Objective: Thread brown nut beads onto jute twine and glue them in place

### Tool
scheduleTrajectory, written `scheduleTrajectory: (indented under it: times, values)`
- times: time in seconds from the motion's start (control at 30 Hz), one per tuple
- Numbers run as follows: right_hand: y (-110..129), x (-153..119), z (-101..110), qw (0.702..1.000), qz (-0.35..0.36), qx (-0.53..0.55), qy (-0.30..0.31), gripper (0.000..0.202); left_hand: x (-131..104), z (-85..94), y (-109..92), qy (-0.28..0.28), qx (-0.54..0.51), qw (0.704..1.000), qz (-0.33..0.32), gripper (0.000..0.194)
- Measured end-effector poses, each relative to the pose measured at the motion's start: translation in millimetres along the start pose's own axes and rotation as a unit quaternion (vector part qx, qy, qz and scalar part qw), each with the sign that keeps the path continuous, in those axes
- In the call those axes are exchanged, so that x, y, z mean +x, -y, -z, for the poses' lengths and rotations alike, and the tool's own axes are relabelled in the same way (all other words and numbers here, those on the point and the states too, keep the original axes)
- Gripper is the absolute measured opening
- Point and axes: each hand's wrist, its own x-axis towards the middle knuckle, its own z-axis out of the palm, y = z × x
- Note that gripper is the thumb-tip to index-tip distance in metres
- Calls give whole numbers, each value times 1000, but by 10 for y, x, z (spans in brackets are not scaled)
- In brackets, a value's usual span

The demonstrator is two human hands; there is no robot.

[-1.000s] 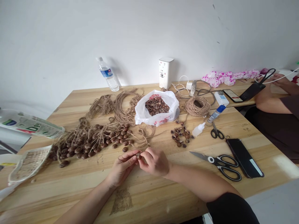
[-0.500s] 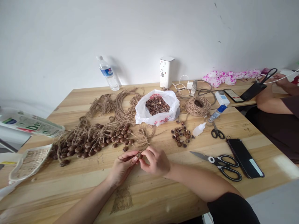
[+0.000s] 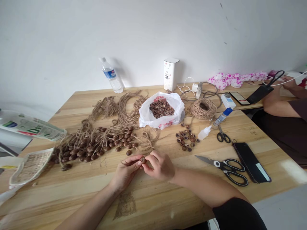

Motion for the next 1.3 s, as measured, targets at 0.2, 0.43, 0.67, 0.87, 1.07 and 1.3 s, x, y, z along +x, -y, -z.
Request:
scheduleTrajectory:
  times: [0.2, 0.43, 0.67, 0.87, 1.07, 1.3]
  values:
    - [4, 10, 7, 999, -20, 28, -1, 7, 2, 18, 6, 14, -2, 1000, -4, 25]
    - [3, 7, 10, 1000, -19, 22, 6, 7, 7, 32, 18, 26, 0, 1000, 5, 26]
    - [5, -6, -8, 1000, -6, -15, 5, 8, 4, 42, 32, 35, 20, 999, -3, 26]
    - [5, 5, -3, 998, 38, -53, 13, 14, -26, -28, -2, 40, 50, 997, -35, 32]
    - [10, 7, 9, 999, 20, -22, 12, 16, -11, 23, 32, 44, 39, 998, -13, 31]
    - [-18, -36, -25, 997, -56, 44, -7, 20, 6, 86, 51, 69, 37, 997, -9, 32]
